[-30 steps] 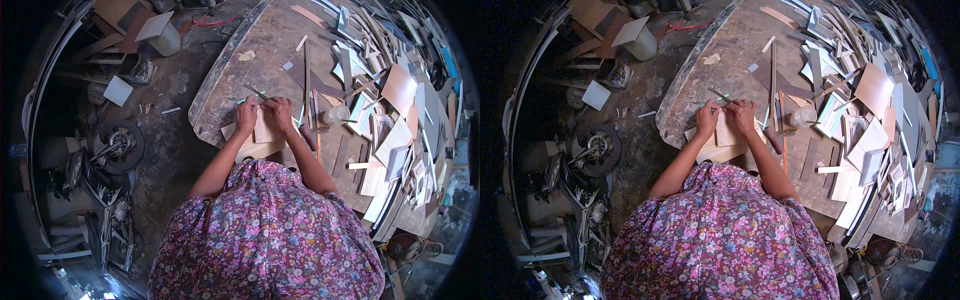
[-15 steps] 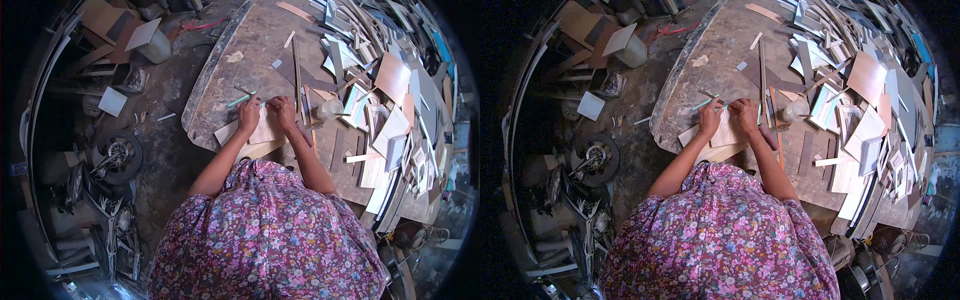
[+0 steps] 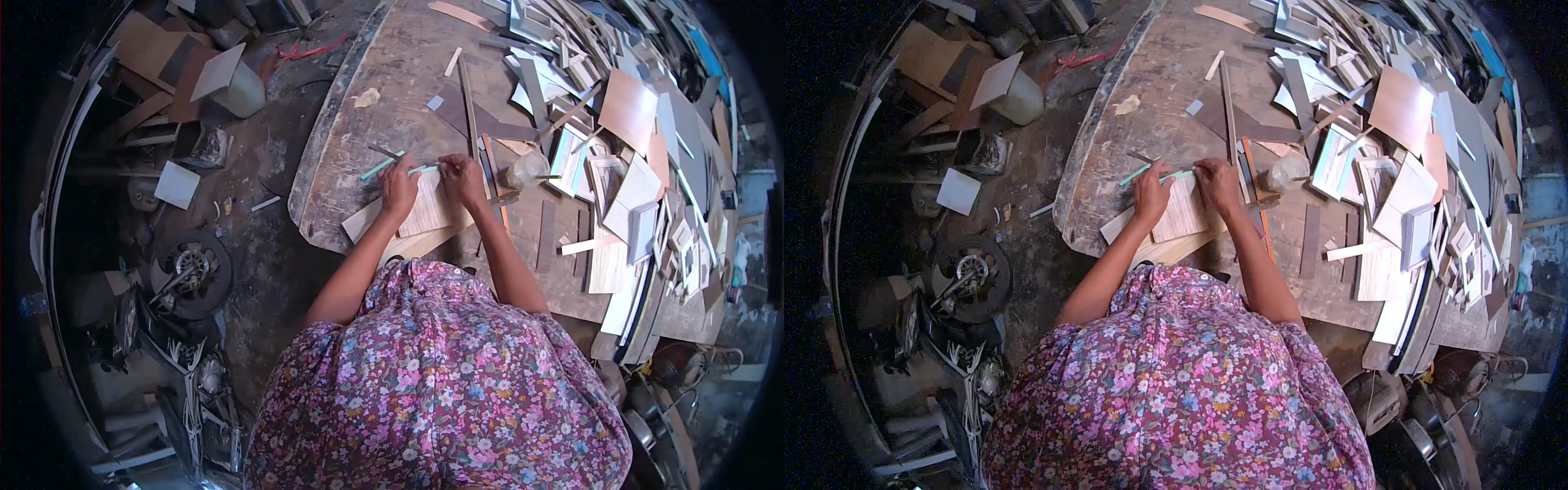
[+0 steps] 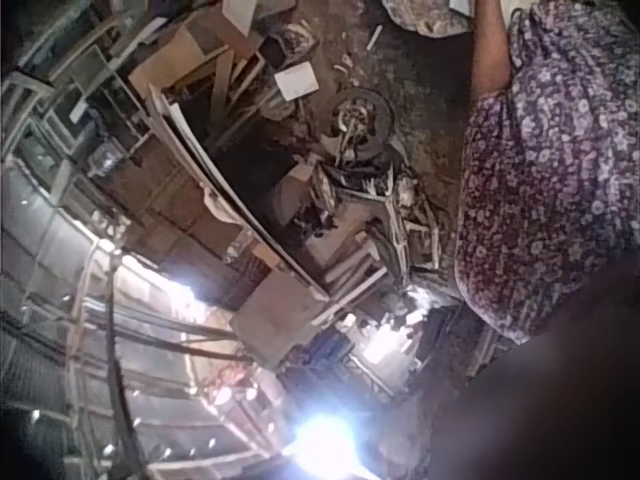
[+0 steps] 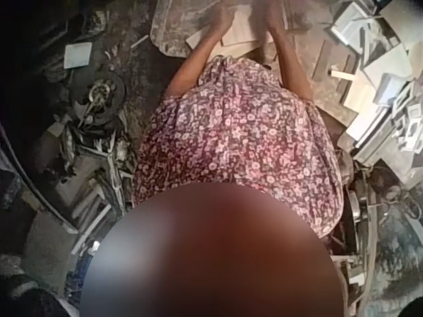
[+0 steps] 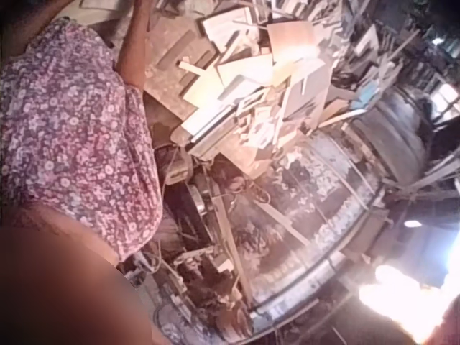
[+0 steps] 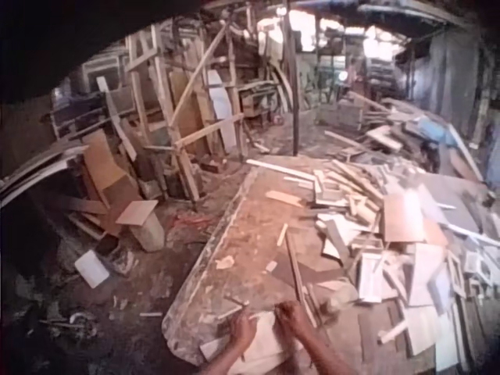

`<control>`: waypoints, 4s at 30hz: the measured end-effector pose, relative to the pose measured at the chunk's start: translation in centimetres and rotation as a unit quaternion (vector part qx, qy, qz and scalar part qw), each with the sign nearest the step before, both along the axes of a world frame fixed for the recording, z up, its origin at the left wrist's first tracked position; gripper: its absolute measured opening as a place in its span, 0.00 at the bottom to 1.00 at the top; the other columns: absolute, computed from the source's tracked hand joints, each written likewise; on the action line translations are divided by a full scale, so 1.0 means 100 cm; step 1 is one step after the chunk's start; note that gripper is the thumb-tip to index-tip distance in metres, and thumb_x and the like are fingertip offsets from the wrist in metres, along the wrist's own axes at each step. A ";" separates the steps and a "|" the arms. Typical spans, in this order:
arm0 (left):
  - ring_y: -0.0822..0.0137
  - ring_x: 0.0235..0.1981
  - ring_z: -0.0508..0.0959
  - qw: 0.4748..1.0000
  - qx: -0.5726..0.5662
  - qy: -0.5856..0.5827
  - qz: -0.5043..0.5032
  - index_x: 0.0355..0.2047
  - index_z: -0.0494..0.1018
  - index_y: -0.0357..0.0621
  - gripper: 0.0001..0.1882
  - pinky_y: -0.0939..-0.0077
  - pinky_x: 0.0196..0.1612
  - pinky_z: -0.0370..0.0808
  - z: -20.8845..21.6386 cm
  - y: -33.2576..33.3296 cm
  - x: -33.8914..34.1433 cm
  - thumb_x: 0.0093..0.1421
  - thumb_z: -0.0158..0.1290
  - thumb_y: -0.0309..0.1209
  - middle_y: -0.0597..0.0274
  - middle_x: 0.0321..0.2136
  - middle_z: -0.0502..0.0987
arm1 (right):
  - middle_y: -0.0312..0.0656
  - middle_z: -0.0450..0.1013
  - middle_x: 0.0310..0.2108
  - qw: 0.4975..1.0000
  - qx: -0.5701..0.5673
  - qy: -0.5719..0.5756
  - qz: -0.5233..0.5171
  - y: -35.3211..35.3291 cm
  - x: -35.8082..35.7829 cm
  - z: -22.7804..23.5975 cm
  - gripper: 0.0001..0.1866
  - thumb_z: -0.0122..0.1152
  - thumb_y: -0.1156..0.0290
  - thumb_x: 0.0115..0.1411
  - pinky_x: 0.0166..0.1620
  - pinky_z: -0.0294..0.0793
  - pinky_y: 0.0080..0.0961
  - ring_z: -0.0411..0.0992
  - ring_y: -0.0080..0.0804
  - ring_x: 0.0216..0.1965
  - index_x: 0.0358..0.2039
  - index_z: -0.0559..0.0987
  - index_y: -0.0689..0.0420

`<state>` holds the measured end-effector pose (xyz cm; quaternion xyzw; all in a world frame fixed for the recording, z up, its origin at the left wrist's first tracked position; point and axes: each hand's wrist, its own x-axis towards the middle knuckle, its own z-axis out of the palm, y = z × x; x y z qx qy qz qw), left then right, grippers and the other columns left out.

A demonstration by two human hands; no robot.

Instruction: The recorder is assembling, measuring, and fitting together small wooden frames on a workshop workbench.

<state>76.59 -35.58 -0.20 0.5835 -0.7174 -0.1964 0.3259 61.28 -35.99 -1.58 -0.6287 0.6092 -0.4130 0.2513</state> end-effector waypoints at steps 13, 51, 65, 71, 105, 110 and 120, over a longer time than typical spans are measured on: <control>0.60 0.27 0.74 0.999 0.025 0.035 0.011 0.33 0.70 0.39 0.16 0.71 0.33 0.68 -0.006 -0.012 -0.009 0.39 0.54 0.24 0.58 0.22 0.75 | 0.42 0.73 0.21 0.990 0.139 -0.025 -0.007 -0.010 0.003 0.003 0.07 0.60 0.72 0.40 0.27 0.69 0.19 0.71 0.26 0.21 0.24 0.77 0.59; 0.65 0.36 0.68 0.987 -0.117 -0.097 0.046 0.32 0.71 0.45 0.10 0.65 0.41 0.58 0.001 0.026 0.026 0.48 0.46 0.28 0.63 0.32 0.71 | 0.28 0.66 0.41 0.933 -0.088 0.349 -0.020 0.037 0.032 0.007 0.15 0.50 0.70 0.43 0.43 0.51 0.43 0.60 0.30 0.43 0.35 0.73 0.48; 0.65 0.38 0.66 0.981 -0.110 -0.146 0.064 0.34 0.71 0.46 0.11 0.67 0.39 0.56 -0.006 0.038 0.030 0.47 0.46 0.27 0.65 0.35 0.68 | 0.30 0.61 0.49 0.940 -0.056 0.336 -0.013 0.043 0.044 0.003 0.19 0.47 0.68 0.46 0.48 0.42 0.53 0.54 0.36 0.52 0.43 0.69 0.48; 0.63 0.38 0.65 0.977 -0.107 -0.164 0.079 0.35 0.70 0.44 0.13 0.68 0.38 0.57 -0.006 0.042 0.032 0.47 0.45 0.27 0.63 0.35 0.67 | 0.31 0.57 0.52 0.942 -0.061 0.329 0.022 0.046 0.056 0.012 0.19 0.44 0.64 0.50 0.48 0.40 0.57 0.51 0.37 0.53 0.46 0.66 0.49; 0.63 0.31 0.68 0.977 -0.014 -0.167 0.134 0.27 0.72 0.42 0.09 0.63 0.37 0.54 0.003 0.038 0.025 0.44 0.48 0.30 0.60 0.25 0.68 | 0.45 0.66 0.31 0.982 -0.073 0.094 -0.146 0.037 0.045 -0.016 0.12 0.49 0.75 0.48 0.37 0.62 0.35 0.64 0.41 0.35 0.36 0.71 0.58; 0.62 0.33 0.67 0.978 -0.013 -0.174 0.114 0.25 0.72 0.40 0.08 0.62 0.36 0.54 0.007 0.035 0.026 0.44 0.45 0.27 0.58 0.26 0.69 | 0.46 0.67 0.28 0.978 -0.120 0.091 -0.141 0.035 0.044 -0.019 0.13 0.50 0.77 0.46 0.32 0.64 0.35 0.65 0.42 0.31 0.35 0.71 0.57; 0.62 0.32 0.68 0.970 -0.029 -0.222 0.098 0.24 0.72 0.40 0.08 0.62 0.36 0.54 0.006 0.032 0.029 0.43 0.45 0.26 0.58 0.25 0.68 | 0.46 0.67 0.29 0.981 -0.108 0.086 -0.136 0.035 0.044 -0.018 0.13 0.50 0.77 0.46 0.35 0.63 0.36 0.64 0.43 0.32 0.36 0.71 0.57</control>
